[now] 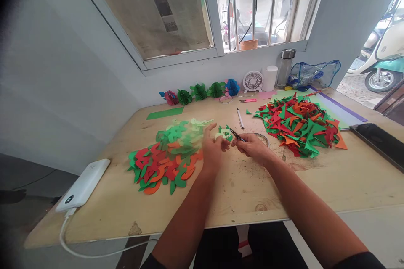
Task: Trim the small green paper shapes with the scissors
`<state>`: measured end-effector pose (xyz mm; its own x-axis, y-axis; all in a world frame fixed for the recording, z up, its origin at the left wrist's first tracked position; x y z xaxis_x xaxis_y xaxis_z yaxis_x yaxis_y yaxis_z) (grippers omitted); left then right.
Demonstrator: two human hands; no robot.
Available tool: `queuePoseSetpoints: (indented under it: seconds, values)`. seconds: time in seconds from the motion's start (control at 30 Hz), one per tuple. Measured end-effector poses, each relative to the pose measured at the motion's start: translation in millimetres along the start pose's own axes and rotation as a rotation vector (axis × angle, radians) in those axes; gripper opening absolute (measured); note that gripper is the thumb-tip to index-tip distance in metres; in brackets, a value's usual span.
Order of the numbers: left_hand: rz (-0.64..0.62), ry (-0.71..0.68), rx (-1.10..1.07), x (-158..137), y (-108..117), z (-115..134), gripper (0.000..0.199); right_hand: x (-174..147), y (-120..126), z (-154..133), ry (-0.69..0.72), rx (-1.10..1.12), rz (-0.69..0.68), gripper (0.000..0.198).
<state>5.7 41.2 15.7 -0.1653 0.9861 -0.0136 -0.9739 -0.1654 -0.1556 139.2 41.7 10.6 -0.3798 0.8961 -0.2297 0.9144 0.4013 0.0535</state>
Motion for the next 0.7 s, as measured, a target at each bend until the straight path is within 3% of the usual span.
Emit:
queuePoseSetpoints:
  seconds: [0.1, 0.23, 0.47, 0.7]
  values:
    - [-0.083, 0.025, 0.027, 1.3, -4.9, -3.6, 0.035, 0.1, 0.8, 0.1, 0.008, 0.012, 0.009, 0.022]
    - [-0.087, 0.053, -0.006, 4.2, -4.8, -9.4, 0.022, -0.2, 1.3, -0.4, 0.010, 0.018, 0.016, 0.020]
    - [-0.148, -0.133, 0.007, 3.6, -9.0, -4.0, 0.023, 1.5, 1.1, 1.7, 0.024, 0.032, -0.014, 0.017]
    - [-0.175, -0.219, 0.059, 5.0, -7.4, -5.6, 0.024, 0.8, -0.3, -0.2, 0.028, 0.000, -0.043, 0.019]
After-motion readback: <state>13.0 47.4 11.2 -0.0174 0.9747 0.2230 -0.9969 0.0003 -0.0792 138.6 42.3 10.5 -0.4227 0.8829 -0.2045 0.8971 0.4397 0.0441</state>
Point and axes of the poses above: each hand's wrist, its own x-axis towards the middle knuckle, its own y-axis out of the back of the hand, z = x × y, the point moved 5 cm from there along x, towards the middle knuckle, and after that the axes turned 5 degrees about -z, right-handed, at the moved point
